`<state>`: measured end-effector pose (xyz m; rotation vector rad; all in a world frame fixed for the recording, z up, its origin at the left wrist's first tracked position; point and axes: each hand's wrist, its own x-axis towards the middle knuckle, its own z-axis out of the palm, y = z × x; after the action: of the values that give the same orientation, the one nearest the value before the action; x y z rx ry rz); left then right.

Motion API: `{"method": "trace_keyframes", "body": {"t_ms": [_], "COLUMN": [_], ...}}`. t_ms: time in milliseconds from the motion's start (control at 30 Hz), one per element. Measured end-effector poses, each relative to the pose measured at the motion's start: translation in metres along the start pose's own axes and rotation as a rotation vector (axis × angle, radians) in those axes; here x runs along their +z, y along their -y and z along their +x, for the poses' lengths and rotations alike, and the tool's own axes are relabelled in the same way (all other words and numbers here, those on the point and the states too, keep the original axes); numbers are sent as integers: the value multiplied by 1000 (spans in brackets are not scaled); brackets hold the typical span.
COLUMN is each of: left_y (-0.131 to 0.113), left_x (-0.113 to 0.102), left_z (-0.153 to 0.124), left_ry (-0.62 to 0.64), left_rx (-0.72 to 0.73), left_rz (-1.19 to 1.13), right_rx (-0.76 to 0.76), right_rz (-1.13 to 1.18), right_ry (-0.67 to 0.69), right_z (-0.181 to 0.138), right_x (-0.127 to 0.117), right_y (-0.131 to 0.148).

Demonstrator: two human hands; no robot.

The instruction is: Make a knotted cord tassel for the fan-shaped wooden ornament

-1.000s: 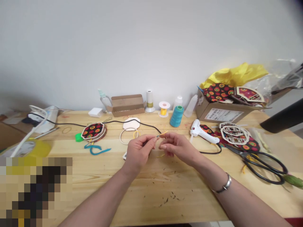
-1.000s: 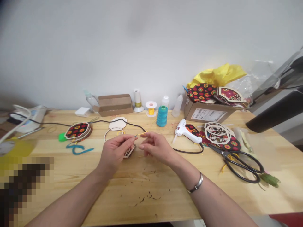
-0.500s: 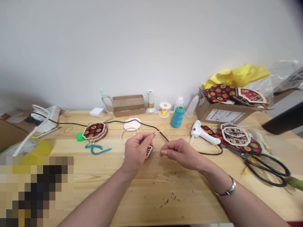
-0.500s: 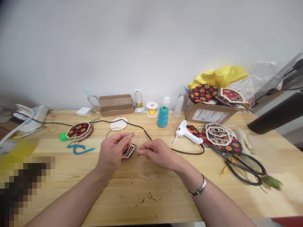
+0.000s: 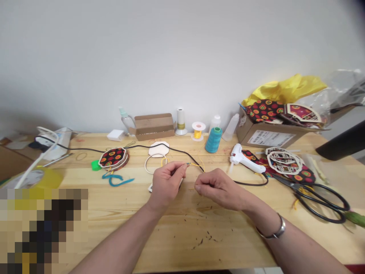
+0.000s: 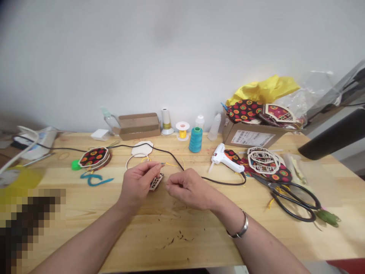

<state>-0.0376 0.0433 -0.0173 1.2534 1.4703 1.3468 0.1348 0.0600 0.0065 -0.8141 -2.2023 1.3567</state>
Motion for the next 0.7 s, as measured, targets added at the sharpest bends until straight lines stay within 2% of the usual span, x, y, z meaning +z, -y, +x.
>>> {"method": "trace_keyframes", "body": {"t_ms": [67,200,333,433,600,700], "left_y": [0,1,0,-2,-5,-8], "left_x": [0,0,1,2,2,1], "left_z": [1,2,-1,-5,-9,-10], "left_ry": [8,72,283,422,676,664], "left_rx": [10,108,238,319,387,353], "left_rz": [33,167,231,295,265,190], "right_rx": [-37,-229,-406,-422,-330,-232], "right_rz": [-115,-562,-818,-790,-532,-356], "right_ry": [-33,-143,-174,-202,-285,-276], "right_z": [-1,-5,-6,-6,-2,2], "right_x": [1,3,-1,-7,-15,-17], "right_y": [1,3,7,5,-6,-13]}}
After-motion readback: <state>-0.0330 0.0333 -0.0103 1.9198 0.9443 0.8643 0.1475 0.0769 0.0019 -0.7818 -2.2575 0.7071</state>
